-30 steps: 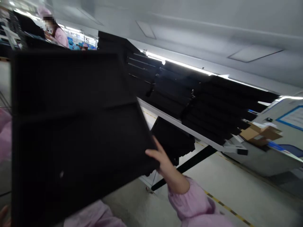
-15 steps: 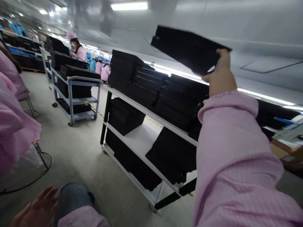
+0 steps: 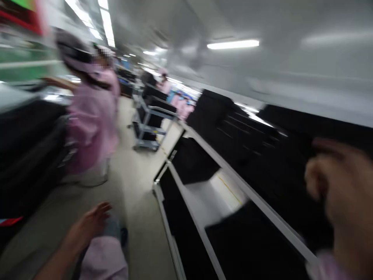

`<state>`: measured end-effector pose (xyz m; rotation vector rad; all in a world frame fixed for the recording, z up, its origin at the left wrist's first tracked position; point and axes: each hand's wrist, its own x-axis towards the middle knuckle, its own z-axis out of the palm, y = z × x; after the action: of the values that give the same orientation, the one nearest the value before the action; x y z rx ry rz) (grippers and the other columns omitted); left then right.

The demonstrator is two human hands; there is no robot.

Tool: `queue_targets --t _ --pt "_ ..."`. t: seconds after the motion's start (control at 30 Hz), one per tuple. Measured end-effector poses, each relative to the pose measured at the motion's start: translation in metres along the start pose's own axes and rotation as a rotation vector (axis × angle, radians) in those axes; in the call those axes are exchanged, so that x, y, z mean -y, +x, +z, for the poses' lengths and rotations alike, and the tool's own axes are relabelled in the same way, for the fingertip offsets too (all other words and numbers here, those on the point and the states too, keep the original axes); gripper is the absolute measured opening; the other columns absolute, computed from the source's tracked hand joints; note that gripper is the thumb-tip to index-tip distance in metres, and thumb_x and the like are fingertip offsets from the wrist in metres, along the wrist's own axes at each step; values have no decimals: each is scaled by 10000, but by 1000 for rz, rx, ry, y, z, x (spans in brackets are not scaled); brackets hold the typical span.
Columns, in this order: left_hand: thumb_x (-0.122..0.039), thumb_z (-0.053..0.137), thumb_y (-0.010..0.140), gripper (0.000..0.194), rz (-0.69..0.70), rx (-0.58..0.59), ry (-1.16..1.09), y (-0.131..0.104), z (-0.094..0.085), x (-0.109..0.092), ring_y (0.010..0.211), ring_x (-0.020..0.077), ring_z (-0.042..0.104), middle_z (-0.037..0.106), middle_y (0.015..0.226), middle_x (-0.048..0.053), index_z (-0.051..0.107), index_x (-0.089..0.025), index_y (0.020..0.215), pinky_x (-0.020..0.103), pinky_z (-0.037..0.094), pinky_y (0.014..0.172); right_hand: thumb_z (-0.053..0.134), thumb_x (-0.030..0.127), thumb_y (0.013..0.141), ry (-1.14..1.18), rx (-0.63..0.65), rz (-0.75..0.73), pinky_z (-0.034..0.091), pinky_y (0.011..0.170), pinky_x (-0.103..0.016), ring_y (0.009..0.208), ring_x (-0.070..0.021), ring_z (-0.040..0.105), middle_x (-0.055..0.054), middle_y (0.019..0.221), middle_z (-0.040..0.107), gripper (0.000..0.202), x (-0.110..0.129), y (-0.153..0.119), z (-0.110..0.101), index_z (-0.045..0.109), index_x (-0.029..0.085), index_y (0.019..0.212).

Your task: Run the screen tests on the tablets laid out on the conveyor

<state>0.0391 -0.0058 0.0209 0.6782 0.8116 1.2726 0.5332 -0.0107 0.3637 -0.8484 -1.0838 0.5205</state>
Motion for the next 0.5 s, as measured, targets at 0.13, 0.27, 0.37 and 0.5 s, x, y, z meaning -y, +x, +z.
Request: queue_targets --t 0.13,0.27,0.37,0.5 --pt "-451 786 681 376 90 -136 -45 -42 60 4 884 191 675 767 1021 52 765 -192 953 304 471 795 809 700 643 -309 965 657 503 432 -402 467 -200 535 -8 551 559 388 -166 -176 102 788 402 890" --pt "-408 885 576 420 132 -249 -23 -115 53 12 830 272 682 747 945 123 762 -140 875 380 506 766 717 861 558 -96 1596 697 587 827 -523 826 -306 686 -27 914 765 586 -177 -338 188 824 424 933" --pt "-476 816 784 404 289 -437 -2 -206 52 25 1079 282 671 740 1152 104 787 -178 1055 373 503 914 650 712 762 141 2183 503 555 886 -463 933 -285 697 139 1014 778 311 -122 -386 217 772 598 1026" --pt "-552 804 779 506 437 -857 -70 -318 41 59 1025 284 673 736 1136 133 759 -161 1097 372 515 873 650 533 902 265 2578 274 537 894 -387 937 -230 684 -26 1042 756 375 -99 -402 232 768 360 1213"
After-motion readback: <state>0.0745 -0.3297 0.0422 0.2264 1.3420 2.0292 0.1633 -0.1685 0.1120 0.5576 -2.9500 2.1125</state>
